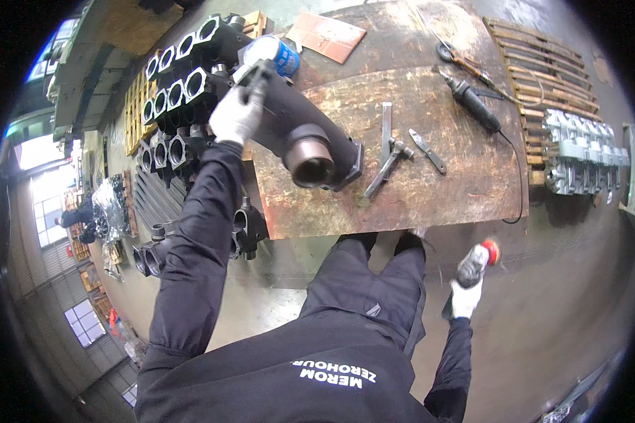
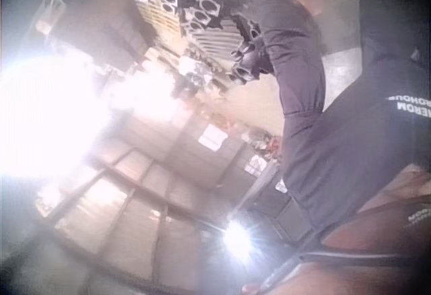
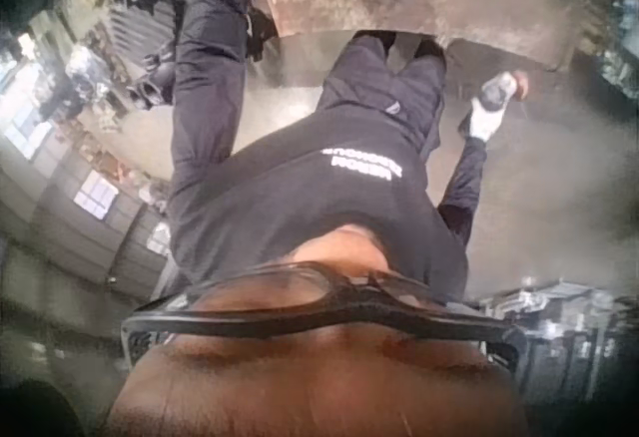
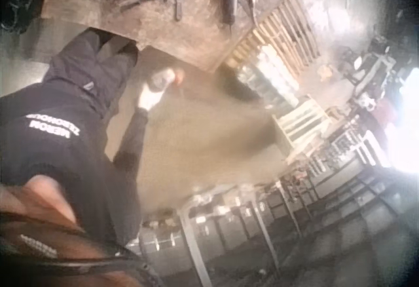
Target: The person uses an angle grinder to smooth the interior and exterior surfaces of a large metal pipe component. They reposition the part multiple times to access different areas and continue grinding until the clip ends.
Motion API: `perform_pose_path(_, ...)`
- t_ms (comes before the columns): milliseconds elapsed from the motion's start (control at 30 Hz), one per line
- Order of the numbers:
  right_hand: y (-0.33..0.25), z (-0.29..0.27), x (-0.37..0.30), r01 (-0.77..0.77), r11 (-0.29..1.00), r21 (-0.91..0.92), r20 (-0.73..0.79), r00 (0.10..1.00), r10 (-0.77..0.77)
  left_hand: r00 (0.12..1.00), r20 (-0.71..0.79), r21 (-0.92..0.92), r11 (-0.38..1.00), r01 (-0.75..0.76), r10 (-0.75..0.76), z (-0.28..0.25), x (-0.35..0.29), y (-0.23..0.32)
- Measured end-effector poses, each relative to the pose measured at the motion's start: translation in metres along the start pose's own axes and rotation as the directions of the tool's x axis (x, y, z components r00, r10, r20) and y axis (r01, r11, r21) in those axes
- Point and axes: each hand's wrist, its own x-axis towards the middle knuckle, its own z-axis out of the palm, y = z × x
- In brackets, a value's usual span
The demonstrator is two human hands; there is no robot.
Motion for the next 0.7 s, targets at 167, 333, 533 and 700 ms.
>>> perform_pose_path(167, 0.019, -0.025, -0.035, -0.093, 0.994, -0.052, 0.014, 0.996, 0.094, 0.986, -0.143, 0.001, 0.996, -0.087, 0.086, 0.001, -0.087, 0.037)
perform_pose_path(333, 0.015, -0.033, -0.016, -0.084, 0.996, -0.039, 0.139, 0.986, 0.089, 0.91, -0.362, -0.032, 0.973, -0.227, 0.201, 0.012, -0.151, 0.068)
perform_pose_path(533, -0.016, -0.042, 0.021, 0.151, 0.988, -0.026, 0.32, 0.938, -0.135, 0.909, -0.373, -0.06, 0.973, -0.222, 0.184, 0.031, -0.206, 0.091)
perform_pose_path(700, -0.057, -0.052, 0.033, 0.22, 0.975, 0.011, 0.394, 0.896, -0.206, 0.906, -0.375, -0.099, 0.964, -0.247, 0.194, 0.038, -0.245, 0.107)
